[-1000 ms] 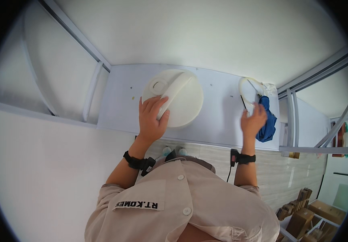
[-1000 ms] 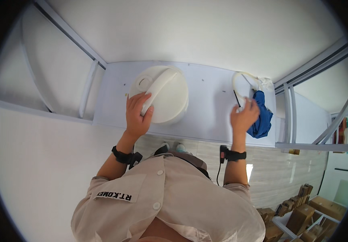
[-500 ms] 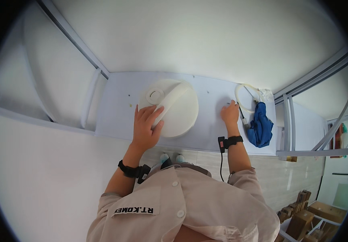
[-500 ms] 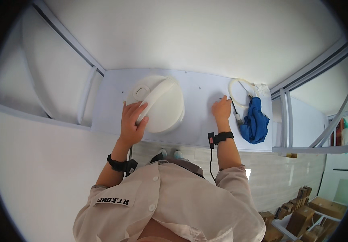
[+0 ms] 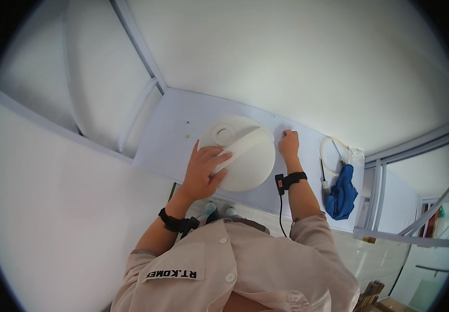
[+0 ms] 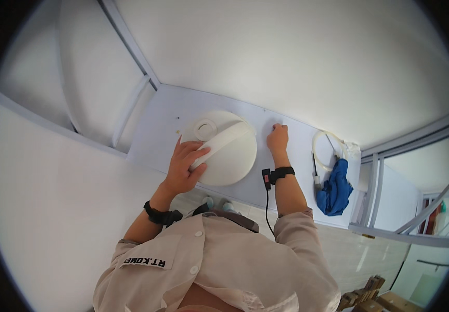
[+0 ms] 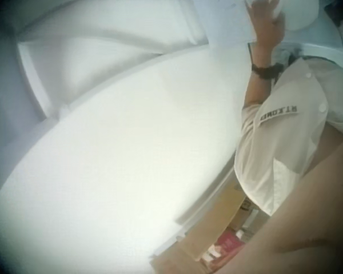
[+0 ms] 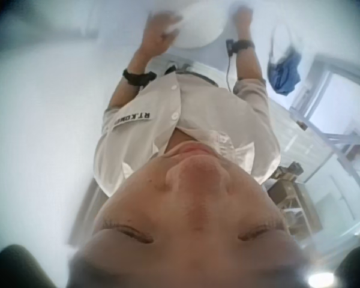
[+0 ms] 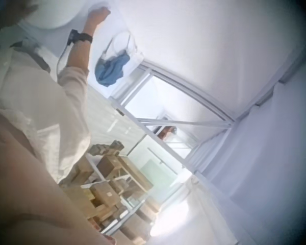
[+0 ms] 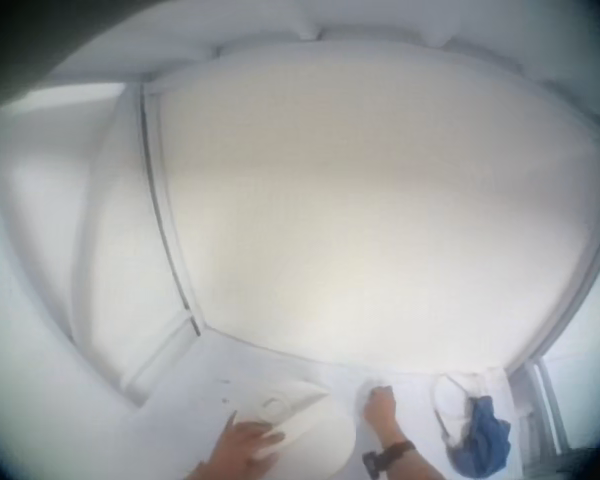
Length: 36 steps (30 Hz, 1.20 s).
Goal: The person uses a screwdriver to tighten screws on a small electronic device, then wipes a white appliance with a blue cloth. The person handles the device and appliance one at a time, placing them back on the shelf after each action.
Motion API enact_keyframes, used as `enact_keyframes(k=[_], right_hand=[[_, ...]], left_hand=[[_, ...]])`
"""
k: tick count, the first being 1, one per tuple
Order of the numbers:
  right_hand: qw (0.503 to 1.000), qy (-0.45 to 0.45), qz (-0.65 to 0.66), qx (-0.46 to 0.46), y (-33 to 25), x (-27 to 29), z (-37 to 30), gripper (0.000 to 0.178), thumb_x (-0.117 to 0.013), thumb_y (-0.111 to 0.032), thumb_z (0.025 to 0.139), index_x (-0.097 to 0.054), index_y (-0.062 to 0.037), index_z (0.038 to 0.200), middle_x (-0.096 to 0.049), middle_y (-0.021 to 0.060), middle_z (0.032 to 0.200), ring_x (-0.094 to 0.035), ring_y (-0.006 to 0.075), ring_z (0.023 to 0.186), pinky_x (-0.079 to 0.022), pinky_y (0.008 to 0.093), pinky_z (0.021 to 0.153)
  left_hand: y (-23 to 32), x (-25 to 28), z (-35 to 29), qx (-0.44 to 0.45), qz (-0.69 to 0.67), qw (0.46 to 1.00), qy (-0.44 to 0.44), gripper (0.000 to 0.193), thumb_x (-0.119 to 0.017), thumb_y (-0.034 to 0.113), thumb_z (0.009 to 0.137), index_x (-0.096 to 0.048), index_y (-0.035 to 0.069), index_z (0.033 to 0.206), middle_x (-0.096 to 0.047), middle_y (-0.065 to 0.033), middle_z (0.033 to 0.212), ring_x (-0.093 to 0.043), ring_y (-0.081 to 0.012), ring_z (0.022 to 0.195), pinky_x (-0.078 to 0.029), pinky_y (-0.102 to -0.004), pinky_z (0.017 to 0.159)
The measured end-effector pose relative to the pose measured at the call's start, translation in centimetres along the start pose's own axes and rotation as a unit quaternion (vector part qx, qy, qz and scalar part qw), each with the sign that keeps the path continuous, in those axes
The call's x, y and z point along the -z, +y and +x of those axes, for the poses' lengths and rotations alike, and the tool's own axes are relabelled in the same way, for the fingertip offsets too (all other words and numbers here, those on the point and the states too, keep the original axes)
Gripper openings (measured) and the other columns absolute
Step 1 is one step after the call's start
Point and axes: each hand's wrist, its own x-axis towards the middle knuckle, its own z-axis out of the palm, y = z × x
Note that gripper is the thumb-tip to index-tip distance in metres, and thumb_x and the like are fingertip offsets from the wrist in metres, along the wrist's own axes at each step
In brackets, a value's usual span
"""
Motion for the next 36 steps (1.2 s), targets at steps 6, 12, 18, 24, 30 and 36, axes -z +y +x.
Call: enact_keyframes(k=[6,12,18,24,30,36], right_hand=[[0.880,-0.195,0.428,0.072,-7.3,-1.7,-0.9,0.023,-0.065,-0.013,0.084,-0.068,-0.0023,0.104,-0.067,0.0178,0.100,-0.063,0.0325,0.093,-0.051,0.0391,0.083],[0.879,-0.229,0.417,-0.033,-5.1,0.3,-0.7,0.028,-0.067,-0.013,0.087,-0.067,-0.0021,0.113,-0.071,0.0147,0.104,-0.068,0.0221,0.094,-0.053,0.0321,0.081],[0.952,-0.115,0.282,0.005,-6.6,7.6,-6.2,0.020,-0.062,-0.006,0.089,-0.065,0.0014,0.108,-0.069,0.0148,0.098,-0.067,0.0224,0.084,-0.053,0.0342,0.074],[0.940,0.116,0.218,0.236,-14.2,15.2,-13.6,0.021,-0.062,0.001,0.083,-0.063,-0.0007,0.104,-0.060,0.0179,0.105,-0.060,0.0332,0.094,-0.049,0.0383,0.081],[0.935,0.068,0.132,0.323,-18.6,16.8,-14.9,0.037,-0.074,-0.012,0.073,-0.065,-0.0093,0.109,-0.058,0.0110,0.116,-0.056,0.0329,0.104,-0.043,0.0432,0.091],[0.924,0.037,0.125,0.359,-21.8,17.0,-14.8,0.039,-0.076,-0.017,0.074,-0.064,-0.0093,0.111,-0.055,0.0111,0.119,-0.055,0.0319,0.102,-0.043,0.0447,0.088]], left_hand=[[0.1,0.8,-0.1,0.001,0.007,1.000,0.007,0.042,-0.069,0.009,0.078,-0.065,0.013,0.120,-0.062,-0.0099,0.114,-0.055,-0.0305,0.113,-0.024,-0.0619,0.111],[0.1,0.4,0.5,-0.009,-0.002,1.000,-0.007,0.042,-0.068,0.010,0.078,-0.065,0.010,0.119,-0.062,-0.0121,0.114,-0.056,-0.0321,0.112,-0.025,-0.0593,0.112],[0.3,0.4,0.4,-0.011,0.014,1.000,0.000,0.040,-0.068,0.010,0.078,-0.065,0.010,0.118,-0.062,-0.0123,0.113,-0.056,-0.0322,0.111,-0.025,-0.0597,0.111],[0.2,0.1,0.2,0.000,0.017,1.000,-0.003,0.045,-0.068,0.012,0.079,-0.060,0.009,0.123,-0.061,-0.0086,0.115,-0.054,-0.0309,0.113,-0.022,-0.0619,0.111],[0.1,-1.0,-0.9,0.049,-0.027,0.995,0.079,0.078,-0.076,0.026,0.076,-0.041,0.002,0.141,-0.040,-0.0222,0.140,-0.036,-0.0392,0.131,-0.026,-0.0562,0.112],[-1.4,-1.0,-2.5,0.033,-0.034,0.996,0.069,0.106,-0.083,0.049,0.069,-0.028,0.004,0.148,-0.022,-0.0251,0.151,-0.023,-0.0426,0.139,-0.023,-0.0560,0.113]])
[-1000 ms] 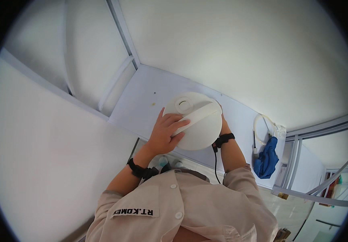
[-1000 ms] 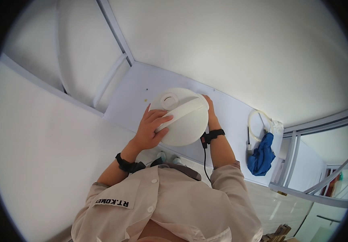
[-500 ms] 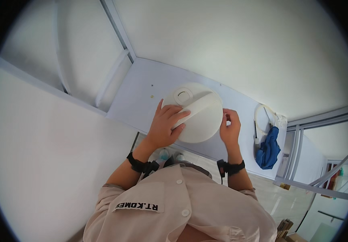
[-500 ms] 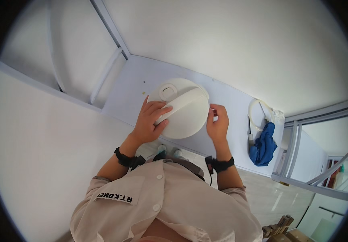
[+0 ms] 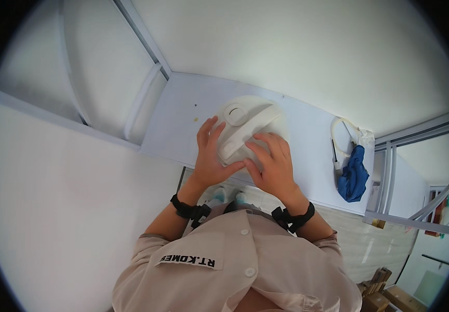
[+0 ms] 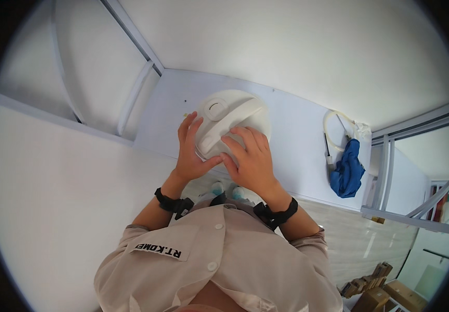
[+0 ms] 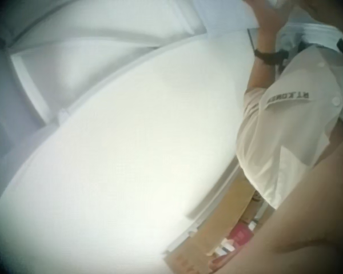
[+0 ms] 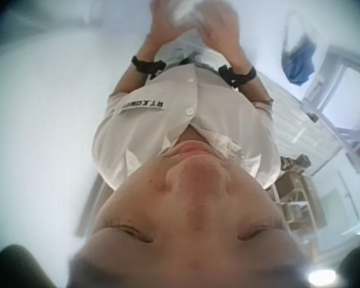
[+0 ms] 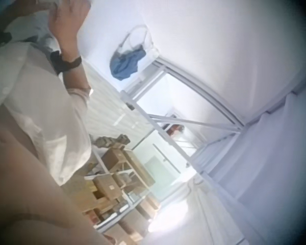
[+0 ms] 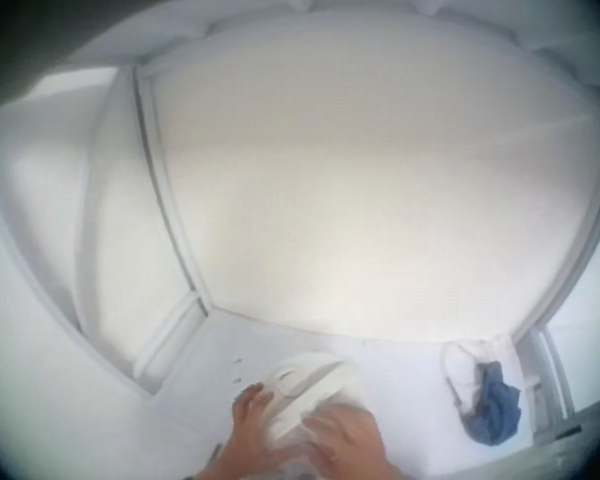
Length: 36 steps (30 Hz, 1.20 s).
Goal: The person uses a screwdriver to tighten screws on a small electronic device, then wipes a white appliance with a blue cloth. The person handles the device and appliance one at a time, placing them back on the shelf after each action.
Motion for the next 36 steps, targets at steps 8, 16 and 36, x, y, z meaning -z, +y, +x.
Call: enact_keyframes(k=[8,16,36], right_hand=[[0.983,0.020,0.004,-0.182,-3.0,-2.1,1.5,0.062,-0.079,-0.034,0.075,-0.057,-0.0040,0.124,-0.061,0.0135,0.093,-0.057,0.0301,0.082,-0.045,0.0421,0.072],[0.930,-0.065,0.096,-0.348,-4.4,-2.6,3.8,0.071,-0.080,-0.034,0.072,-0.055,-0.0036,0.131,-0.069,0.0115,0.078,-0.066,0.0291,0.070,-0.053,0.0385,0.068],[0.871,0.014,0.279,-0.405,-3.4,-2.7,4.7,0.036,-0.079,-0.013,0.079,-0.068,-0.0001,0.111,-0.063,0.0027,0.072,-0.056,0.0095,0.065,-0.048,0.0254,0.060]], left_hand=[[-0.8,1.7,-0.2,0.033,-0.044,0.995,-0.088,0.129,-0.092,0.051,0.054,-0.022,0.001,0.150,-0.008,-0.0292,0.156,-0.013,-0.0473,0.144,-0.028,-0.0562,0.112],[-1.3,1.6,-0.2,0.036,-0.038,0.996,-0.079,0.129,-0.093,0.051,0.052,-0.024,0.001,0.149,-0.010,-0.0300,0.155,-0.018,-0.0474,0.143,-0.031,-0.0554,0.111],[-2.7,1.0,0.1,-0.004,-0.132,0.991,-0.014,0.143,-0.094,0.054,0.046,-0.014,0.000,0.152,-0.014,-0.0301,0.156,-0.025,-0.0463,0.141,-0.030,-0.0523,0.112]])
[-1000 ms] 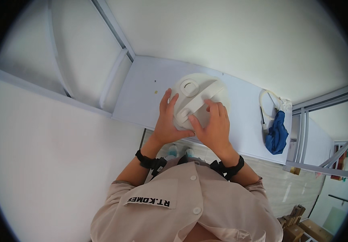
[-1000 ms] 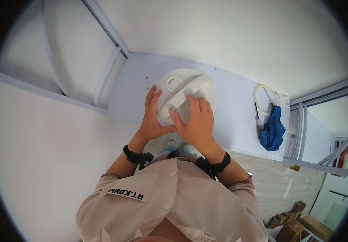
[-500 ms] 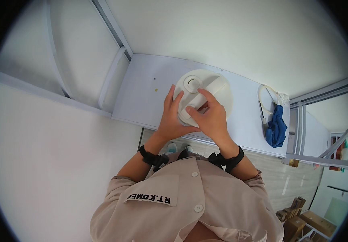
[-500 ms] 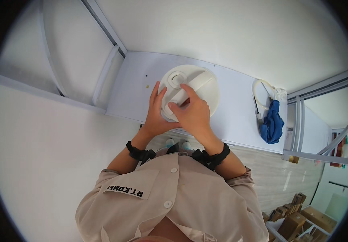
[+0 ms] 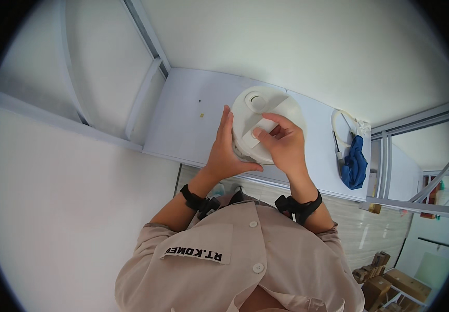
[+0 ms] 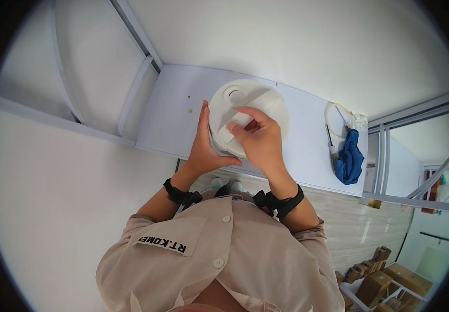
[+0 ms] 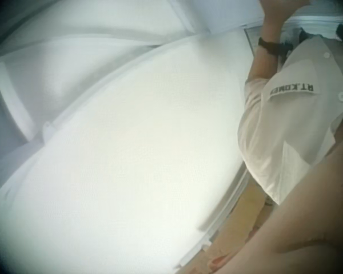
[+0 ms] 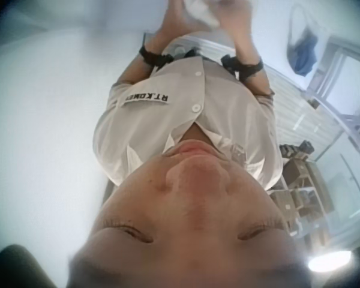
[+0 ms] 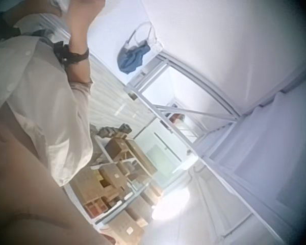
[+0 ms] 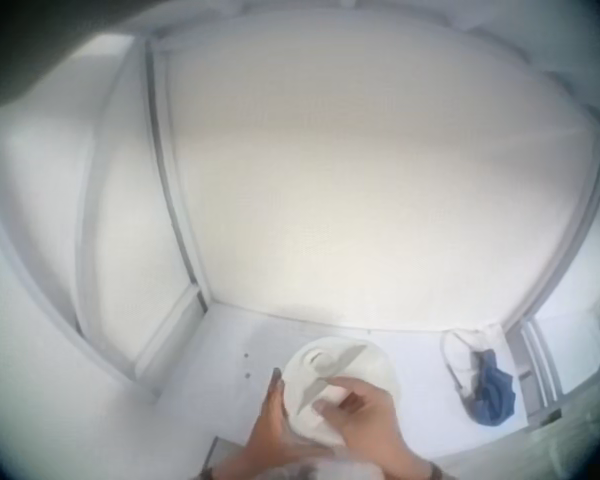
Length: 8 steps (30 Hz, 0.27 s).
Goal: The person uses a screwdriver to tighten screws on a small electronic device, then wipes a white appliance with a blue cloth. The person handles the device and appliance one at a time, placing them back on the shelf after each action.
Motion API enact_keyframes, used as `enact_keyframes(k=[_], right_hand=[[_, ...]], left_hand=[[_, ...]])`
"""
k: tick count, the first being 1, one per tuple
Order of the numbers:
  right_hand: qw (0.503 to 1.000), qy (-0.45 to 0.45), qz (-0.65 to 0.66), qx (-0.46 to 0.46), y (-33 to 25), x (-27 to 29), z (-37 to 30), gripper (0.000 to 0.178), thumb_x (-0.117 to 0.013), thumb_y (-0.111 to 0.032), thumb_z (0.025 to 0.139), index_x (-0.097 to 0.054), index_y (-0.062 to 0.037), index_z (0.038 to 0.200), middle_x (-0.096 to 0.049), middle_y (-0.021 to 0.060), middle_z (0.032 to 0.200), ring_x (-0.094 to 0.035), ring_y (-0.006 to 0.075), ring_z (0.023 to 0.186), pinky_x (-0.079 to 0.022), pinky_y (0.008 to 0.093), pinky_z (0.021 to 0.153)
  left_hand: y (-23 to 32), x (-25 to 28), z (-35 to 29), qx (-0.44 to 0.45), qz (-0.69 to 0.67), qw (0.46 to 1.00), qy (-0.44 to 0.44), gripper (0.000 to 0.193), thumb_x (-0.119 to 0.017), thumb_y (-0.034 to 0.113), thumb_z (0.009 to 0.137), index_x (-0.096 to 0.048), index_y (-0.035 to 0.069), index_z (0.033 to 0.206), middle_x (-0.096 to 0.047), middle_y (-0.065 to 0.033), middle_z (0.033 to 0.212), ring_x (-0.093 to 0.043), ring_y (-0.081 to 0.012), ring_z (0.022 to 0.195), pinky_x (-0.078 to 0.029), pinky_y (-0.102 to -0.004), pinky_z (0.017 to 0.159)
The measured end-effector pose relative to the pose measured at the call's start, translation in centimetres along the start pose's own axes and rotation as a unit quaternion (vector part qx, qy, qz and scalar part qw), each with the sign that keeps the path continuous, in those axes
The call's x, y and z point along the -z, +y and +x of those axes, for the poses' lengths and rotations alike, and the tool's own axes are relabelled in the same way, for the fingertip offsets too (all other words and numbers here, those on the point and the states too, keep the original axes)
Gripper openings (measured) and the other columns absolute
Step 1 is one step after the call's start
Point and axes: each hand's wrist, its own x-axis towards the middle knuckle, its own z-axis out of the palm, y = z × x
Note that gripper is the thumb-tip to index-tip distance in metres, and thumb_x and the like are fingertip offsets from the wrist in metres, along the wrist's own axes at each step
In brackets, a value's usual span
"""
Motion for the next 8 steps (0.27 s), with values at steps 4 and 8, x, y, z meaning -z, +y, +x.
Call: enact_keyframes(k=[4,8], right_hand=[[1.000,-0.017,0.003,-0.004,-1.9,1.7,1.2,0.038,-0.078,-0.014,0.081,-0.067,0.0005,0.115,-0.066,0.0041,0.078,-0.058,0.0095,0.069,-0.049,0.0248,0.062],[0.996,-0.066,0.048,-0.033,-3.7,3.7,2.4,0.042,-0.073,-0.019,0.088,-0.062,-0.0004,0.123,-0.070,0.0094,0.092,-0.063,0.0116,0.080,-0.051,0.0233,0.070]], left_hand=[[0.5,0.0,0.4,0.067,-0.071,0.995,-0.033,0.142,-0.094,0.051,0.050,-0.011,-0.003,0.152,-0.015,-0.0290,0.157,-0.022,-0.0464,0.143,-0.027,-0.0522,0.114],[0.7,0.1,0.8,0.078,0.007,0.992,-0.095,0.135,-0.089,0.052,0.059,-0.008,-0.002,0.153,-0.012,-0.0255,0.159,-0.019,-0.0452,0.145,-0.022,-0.0518,0.117]])
